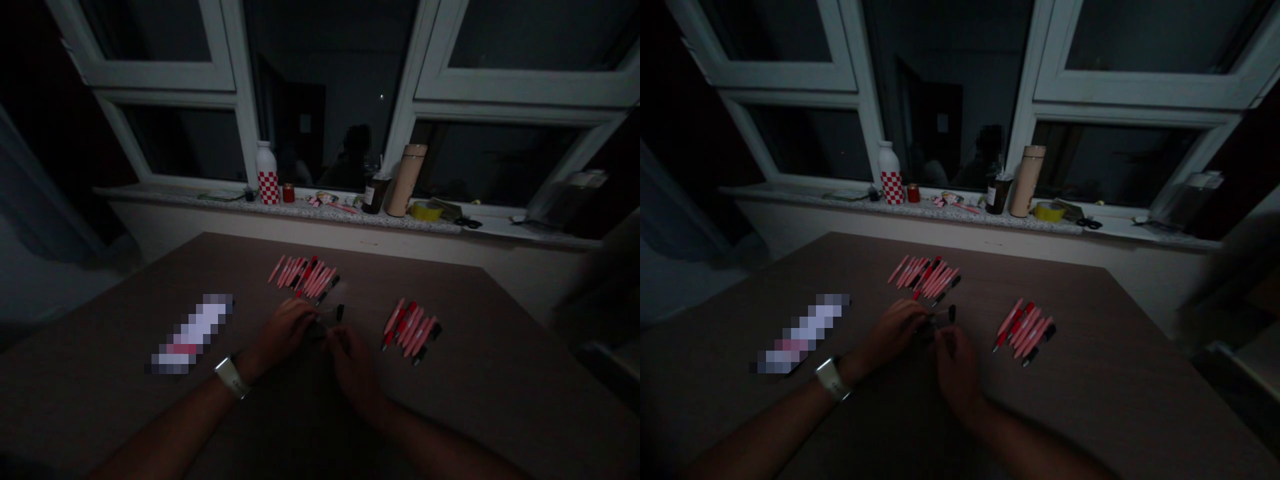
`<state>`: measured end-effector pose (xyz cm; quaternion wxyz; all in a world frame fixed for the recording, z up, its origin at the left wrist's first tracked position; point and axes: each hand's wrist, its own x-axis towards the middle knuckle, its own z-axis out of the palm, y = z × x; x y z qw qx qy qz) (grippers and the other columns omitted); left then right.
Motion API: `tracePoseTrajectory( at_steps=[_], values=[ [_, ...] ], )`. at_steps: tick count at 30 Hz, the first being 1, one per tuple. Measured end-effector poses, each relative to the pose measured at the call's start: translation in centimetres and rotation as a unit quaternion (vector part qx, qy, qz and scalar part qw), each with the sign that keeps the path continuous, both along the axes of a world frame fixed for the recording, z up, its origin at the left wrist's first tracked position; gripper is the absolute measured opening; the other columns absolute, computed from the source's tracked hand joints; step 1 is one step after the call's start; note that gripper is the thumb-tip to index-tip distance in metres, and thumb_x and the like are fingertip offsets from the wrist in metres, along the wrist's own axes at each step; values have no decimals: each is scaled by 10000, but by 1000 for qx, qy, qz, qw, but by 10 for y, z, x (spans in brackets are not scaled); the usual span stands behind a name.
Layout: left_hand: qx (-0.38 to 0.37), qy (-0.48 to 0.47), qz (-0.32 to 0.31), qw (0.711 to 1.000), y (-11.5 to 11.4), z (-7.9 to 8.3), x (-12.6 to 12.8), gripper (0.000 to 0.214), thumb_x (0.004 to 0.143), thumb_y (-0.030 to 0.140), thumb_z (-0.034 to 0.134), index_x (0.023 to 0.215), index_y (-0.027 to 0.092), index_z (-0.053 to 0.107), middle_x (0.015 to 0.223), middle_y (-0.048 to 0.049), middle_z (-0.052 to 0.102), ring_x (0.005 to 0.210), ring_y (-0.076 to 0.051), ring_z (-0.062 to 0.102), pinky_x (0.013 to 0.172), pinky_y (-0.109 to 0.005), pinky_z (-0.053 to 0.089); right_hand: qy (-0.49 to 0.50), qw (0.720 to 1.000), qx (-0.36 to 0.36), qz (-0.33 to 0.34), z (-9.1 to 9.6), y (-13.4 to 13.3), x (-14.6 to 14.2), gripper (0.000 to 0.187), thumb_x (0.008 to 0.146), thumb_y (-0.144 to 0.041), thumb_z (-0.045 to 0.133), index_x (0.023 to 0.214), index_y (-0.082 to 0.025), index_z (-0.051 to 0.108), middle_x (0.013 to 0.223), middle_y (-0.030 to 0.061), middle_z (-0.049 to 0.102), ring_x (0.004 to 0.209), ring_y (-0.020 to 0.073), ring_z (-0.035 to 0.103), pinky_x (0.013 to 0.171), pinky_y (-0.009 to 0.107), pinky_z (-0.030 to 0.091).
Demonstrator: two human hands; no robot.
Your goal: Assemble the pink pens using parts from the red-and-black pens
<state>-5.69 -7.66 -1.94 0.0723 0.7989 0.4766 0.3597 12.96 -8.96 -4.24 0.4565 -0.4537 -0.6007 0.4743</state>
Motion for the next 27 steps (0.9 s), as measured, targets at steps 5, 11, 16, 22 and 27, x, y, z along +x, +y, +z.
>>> tracePoseTrajectory(
  at_steps=[5, 11, 16, 22, 27],
  values=[
    [-9, 64, 35, 997, 8, -9, -2, 168, 970, 207, 499, 1023, 204, 658, 1050, -58, 631, 980, -208, 537, 844, -348, 447, -1, 999, 5, -34, -1, 3, 2, 243, 911, -435, 547, 885, -203, 617, 809, 30, 664, 790, 209, 629, 732, 309, 463],
    [-20, 117, 65, 991, 6, -10, 0, 171, 969, 229, 507, 984, 202, 675, 1017, -58, 640, 951, -217, 522, 814, -353, 417, 2, 999, 24, -23, 2, 3, 3, 318, 940, -471, 483, 802, -208, 595, 725, 10, 614, 683, 184, 583, 637, 286, 437],
    [-16, 127, 50, 991, 4, -8, 1, 191, 975, 191, 479, 1006, 195, 668, 1029, -67, 635, 957, -217, 511, 824, -355, 410, 8, 999, 26, -27, 3, 3, 2, 306, 943, -450, 472, 810, -204, 596, 729, 4, 606, 700, 175, 578, 663, 278, 436],
    [-21, 160, 31, 986, 7, -5, 11, 165, 957, 195, 526, 1022, 212, 677, 1090, -68, 615, 1012, -226, 506, 845, -362, 398, 16, 999, 14, -41, 3, 3, 2, 293, 929, -453, 494, 840, -197, 607, 751, 12, 624, 725, 184, 595, 685, 285, 441],
    [-25, 161, 34, 986, 4, -3, 11, 154, 943, 191, 549, 1028, 225, 672, 1095, -57, 608, 1011, -226, 493, 826, -364, 386, 19, 999, 29, -37, 2, 4, 2, 292, 933, -458, 485, 824, -210, 595, 748, 9, 620, 723, 182, 591, 674, 278, 446]
  ],
)
